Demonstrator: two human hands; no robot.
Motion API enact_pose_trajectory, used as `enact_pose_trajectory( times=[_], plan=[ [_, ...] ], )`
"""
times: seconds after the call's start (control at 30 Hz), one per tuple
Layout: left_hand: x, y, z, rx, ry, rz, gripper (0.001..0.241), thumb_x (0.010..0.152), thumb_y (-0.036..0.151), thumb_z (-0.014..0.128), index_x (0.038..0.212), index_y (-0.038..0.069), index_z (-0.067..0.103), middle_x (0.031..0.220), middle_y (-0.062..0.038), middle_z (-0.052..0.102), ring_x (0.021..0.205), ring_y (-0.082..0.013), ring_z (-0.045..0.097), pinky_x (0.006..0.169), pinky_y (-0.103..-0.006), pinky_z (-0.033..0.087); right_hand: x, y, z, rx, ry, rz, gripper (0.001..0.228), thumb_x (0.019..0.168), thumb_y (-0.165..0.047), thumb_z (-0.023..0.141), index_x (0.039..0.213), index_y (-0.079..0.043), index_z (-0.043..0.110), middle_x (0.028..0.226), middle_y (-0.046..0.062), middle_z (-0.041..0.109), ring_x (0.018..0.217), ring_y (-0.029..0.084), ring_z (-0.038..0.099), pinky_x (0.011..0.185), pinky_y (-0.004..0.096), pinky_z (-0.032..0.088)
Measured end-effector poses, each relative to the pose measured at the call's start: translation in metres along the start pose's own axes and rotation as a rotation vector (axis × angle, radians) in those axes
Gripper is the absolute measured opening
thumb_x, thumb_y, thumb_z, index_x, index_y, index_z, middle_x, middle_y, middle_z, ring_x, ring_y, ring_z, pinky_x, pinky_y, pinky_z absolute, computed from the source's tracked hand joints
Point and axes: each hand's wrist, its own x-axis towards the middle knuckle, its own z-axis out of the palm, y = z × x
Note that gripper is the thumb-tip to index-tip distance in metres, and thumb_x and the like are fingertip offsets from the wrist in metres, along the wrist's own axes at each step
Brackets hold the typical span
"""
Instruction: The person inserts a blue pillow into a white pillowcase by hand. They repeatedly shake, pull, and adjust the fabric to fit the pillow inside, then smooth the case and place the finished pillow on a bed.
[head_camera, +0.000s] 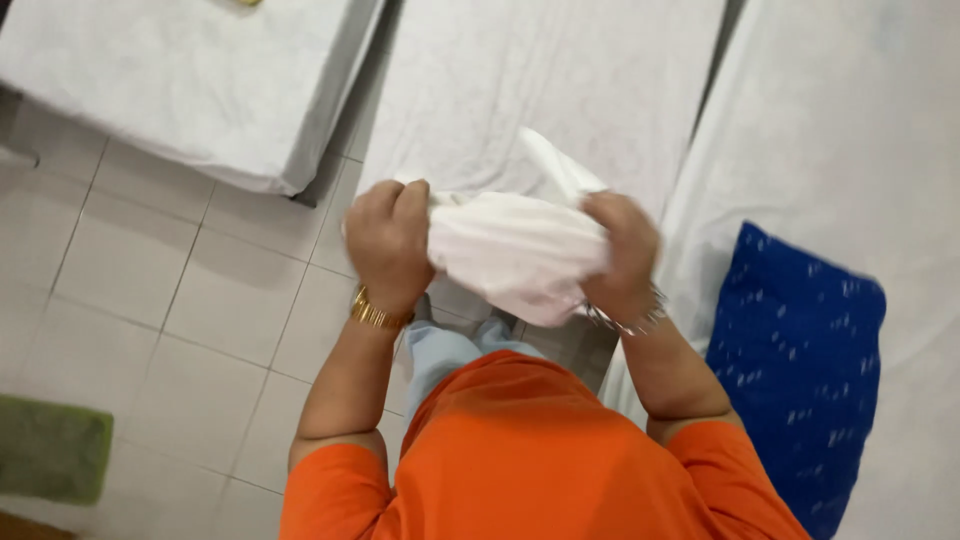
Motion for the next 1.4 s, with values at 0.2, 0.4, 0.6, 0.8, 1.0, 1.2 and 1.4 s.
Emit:
enact_pose_trajectory(
  times=[0.2, 0.4, 0.6, 0.8, 1.0, 1.2, 1.4],
  plan=[
    [-0.055, 0.012, -0.029, 0.067, 0.534, 0.261, 0.036, 0.090, 0.010, 0.072, 0.124, 0.002, 0.061, 0.130, -0.024, 0.061, 0.120, -0.0385, 0.057, 0.115, -0.0546, 0.026, -0.011, -0.020, -0.003, 0.052, 0.241, -0.472, 0.035, 0.099, -0.031, 0.066, 0.126, -0.011, 0.056, 0.129, 0.016, 0.061, 0.120, 0.037, 0.063, 0.111, 0.056, 0.047],
    [-0.169, 0.029, -0.001, -0.307, -0.809, -0.434, 0.046, 0.080, 0.010, 0.070, 0.126, 0.014, 0.067, 0.124, -0.013, 0.070, 0.115, -0.0291, 0.066, 0.106, -0.0460, 0.042, -0.157, 0.048, 0.072, 0.052, -0.753, -0.017, 0.050, 0.068, 0.003, 0.069, 0.117, -0.008, 0.067, 0.117, 0.018, 0.068, 0.112, 0.040, 0.064, 0.094, 0.043, 0.051],
    [-0.212, 0.056, -0.006, -0.346, -0.999, -0.495, 0.023, 0.083, 0.020, 0.072, 0.102, 0.010, 0.066, 0.100, -0.015, 0.073, 0.094, -0.0352, 0.070, 0.080, -0.0464, 0.055, -0.246, 0.012, 0.042, 0.996, -0.672, 0.889, 0.054, 0.081, -0.003, 0.072, 0.134, -0.005, 0.061, 0.107, 0.009, 0.071, 0.093, 0.019, 0.063, 0.073, 0.029, 0.052],
    [-0.195, 0.085, -0.090, -0.170, -0.269, -0.149, 0.023, 0.077, 0.018, 0.074, 0.096, 0.008, 0.067, 0.095, -0.017, 0.072, 0.087, -0.0360, 0.069, 0.074, -0.0459, 0.054, -0.253, -0.083, -0.007, 0.972, -0.688, 0.604, 0.061, 0.083, -0.016, 0.076, 0.139, -0.006, 0.052, 0.114, 0.008, 0.071, 0.099, 0.013, 0.067, 0.078, 0.029, 0.055],
    [-0.274, 0.135, -0.169, -0.339, -0.336, 0.011, 0.027, 0.077, 0.020, 0.078, 0.087, 0.006, 0.058, 0.080, -0.013, 0.064, 0.074, -0.0346, 0.064, 0.065, -0.0456, 0.050, -0.329, -0.104, -0.033, -0.307, -0.111, 0.165, 0.028, 0.087, -0.015, 0.075, 0.114, -0.010, 0.071, 0.100, 0.011, 0.074, 0.090, 0.029, 0.070, 0.082, 0.042, 0.055],
    [-0.331, 0.142, -0.183, 0.015, -0.349, 0.085, 0.042, 0.081, 0.041, 0.080, 0.096, 0.006, 0.062, 0.066, -0.004, 0.054, 0.057, -0.0227, 0.054, 0.055, -0.0398, 0.042, -0.352, -0.172, -0.069, -0.265, 0.374, -0.068, 0.032, 0.097, -0.019, 0.076, 0.112, -0.005, 0.052, 0.117, 0.021, 0.069, 0.107, 0.041, 0.070, 0.097, 0.050, 0.058],
    [-0.347, 0.184, -0.196, 0.041, 0.076, 0.071, 0.025, 0.092, 0.020, 0.074, 0.109, 0.009, 0.060, 0.088, -0.009, 0.062, 0.079, -0.0259, 0.060, 0.072, -0.0391, 0.048, -0.413, -0.163, -0.091, 0.054, 0.364, 0.065, 0.036, 0.085, -0.020, 0.079, 0.107, -0.008, 0.053, 0.091, 0.011, 0.065, 0.081, 0.030, 0.064, 0.080, 0.045, 0.055]
  ],
)
